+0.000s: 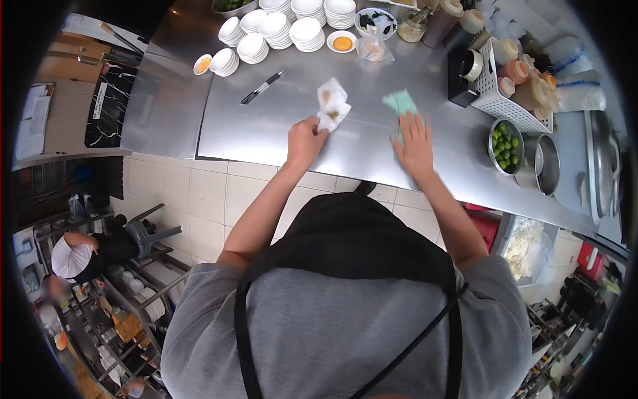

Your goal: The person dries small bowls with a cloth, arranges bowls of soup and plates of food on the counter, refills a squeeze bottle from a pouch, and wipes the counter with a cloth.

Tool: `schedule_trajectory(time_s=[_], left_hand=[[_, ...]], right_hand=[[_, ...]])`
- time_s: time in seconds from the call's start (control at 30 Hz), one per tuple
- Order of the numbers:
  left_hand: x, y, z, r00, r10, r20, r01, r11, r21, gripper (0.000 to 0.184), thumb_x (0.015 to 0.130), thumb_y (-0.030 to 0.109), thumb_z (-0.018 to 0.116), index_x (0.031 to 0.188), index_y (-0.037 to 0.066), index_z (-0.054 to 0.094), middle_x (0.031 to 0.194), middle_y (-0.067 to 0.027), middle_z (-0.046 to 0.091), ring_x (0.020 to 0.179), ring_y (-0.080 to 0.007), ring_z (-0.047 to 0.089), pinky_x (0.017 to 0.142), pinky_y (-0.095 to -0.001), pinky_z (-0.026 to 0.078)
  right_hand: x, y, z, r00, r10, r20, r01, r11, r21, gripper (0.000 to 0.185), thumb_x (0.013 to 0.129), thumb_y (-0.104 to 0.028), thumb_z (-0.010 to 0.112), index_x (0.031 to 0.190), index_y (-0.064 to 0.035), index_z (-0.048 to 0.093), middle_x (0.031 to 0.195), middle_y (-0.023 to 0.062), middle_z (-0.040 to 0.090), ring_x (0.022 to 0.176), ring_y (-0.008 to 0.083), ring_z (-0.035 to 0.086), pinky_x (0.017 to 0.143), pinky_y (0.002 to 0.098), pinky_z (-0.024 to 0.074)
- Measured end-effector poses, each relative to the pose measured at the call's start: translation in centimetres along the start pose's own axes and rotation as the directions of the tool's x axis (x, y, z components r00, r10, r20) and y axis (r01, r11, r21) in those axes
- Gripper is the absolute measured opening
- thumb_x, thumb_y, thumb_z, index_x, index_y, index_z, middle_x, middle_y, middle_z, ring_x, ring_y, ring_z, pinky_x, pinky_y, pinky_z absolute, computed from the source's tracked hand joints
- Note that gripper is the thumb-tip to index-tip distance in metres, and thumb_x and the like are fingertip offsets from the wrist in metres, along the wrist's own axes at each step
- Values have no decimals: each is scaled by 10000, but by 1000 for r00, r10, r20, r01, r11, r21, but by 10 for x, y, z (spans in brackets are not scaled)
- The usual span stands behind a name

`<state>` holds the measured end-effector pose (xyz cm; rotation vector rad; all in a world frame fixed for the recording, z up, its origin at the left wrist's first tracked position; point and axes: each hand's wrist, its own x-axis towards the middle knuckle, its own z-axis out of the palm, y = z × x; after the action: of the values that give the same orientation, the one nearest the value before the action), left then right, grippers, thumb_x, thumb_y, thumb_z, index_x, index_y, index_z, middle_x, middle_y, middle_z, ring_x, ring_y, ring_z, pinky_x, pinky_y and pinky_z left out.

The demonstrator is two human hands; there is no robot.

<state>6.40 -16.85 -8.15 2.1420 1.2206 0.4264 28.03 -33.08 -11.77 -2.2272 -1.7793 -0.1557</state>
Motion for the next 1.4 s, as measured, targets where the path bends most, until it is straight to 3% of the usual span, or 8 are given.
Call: schedule_trajectory(time_s=[0.3,0.5,0.57,0.7,0.83,1.03,1.27,1.4], left_hand=[[-53,-39,-100,944,220,-245,-240,969,-55,103,695,-8,636,776,-20,573,756,-102,578,642,-197,580,541,-257,481],[-114,-76,-175,933,199,-300,-197,980,36,111,709,-22,626,807,-17,575,786,-93,573,688,-178,574,584,-266,493],[-127,-84,-190,921,144,-362,-135,990,50,110,693,-28,629,785,-13,572,779,-97,581,671,-214,570,567,-280,494],[-140,-99,-211,886,62,-459,-45,998,49,101,710,-9,629,802,-2,590,766,-79,586,671,-176,566,562,-270,488],[-149,-115,-229,848,11,-530,32,997,71,87,729,22,623,803,-6,587,759,-82,582,657,-173,564,556,-270,482],[-180,-147,-258,735,-104,-670,199,978,67,93,725,34,631,776,-22,577,728,-93,572,611,-176,564,558,-277,477],[-239,-174,-277,583,-291,-759,466,884,19,101,725,32,628,769,-35,567,693,-76,539,599,-138,542,563,-254,463],[-268,-187,-269,483,-337,-808,575,818,2,112,701,25,641,733,-27,548,700,-88,548,586,-175,564,537,-274,463]], right_hand=[[-29,31,2,914,387,-124,-404,894,-191,792,735,-559,525,1254,13,351,1321,235,287,1246,357,245,999,503,179],[89,-65,34,1000,12,24,-13,1000,20,766,715,-587,500,1178,20,436,1245,207,405,1199,309,336,965,407,268],[106,-140,20,967,-158,200,137,984,114,730,701,-559,528,1162,1,456,1248,198,401,1187,290,353,964,412,273],[71,-234,67,880,-463,-104,471,827,305,660,717,-437,591,1228,-59,412,1296,120,378,1212,261,329,1023,409,218],[35,-255,84,760,-650,-32,572,645,507,331,696,-38,516,1008,-119,591,1107,69,553,1075,245,485,934,357,366],[5,-145,7,956,-131,-264,279,692,666,335,700,54,524,1018,-29,585,1083,163,555,1022,317,524,837,362,441],[44,-61,10,995,-51,82,54,998,-31,758,742,-430,586,1277,28,306,1331,187,311,1248,350,251,1020,458,182],[78,-142,37,902,-404,152,367,903,224,775,738,-449,575,1266,51,308,1317,184,328,1251,333,251,1017,445,201]])
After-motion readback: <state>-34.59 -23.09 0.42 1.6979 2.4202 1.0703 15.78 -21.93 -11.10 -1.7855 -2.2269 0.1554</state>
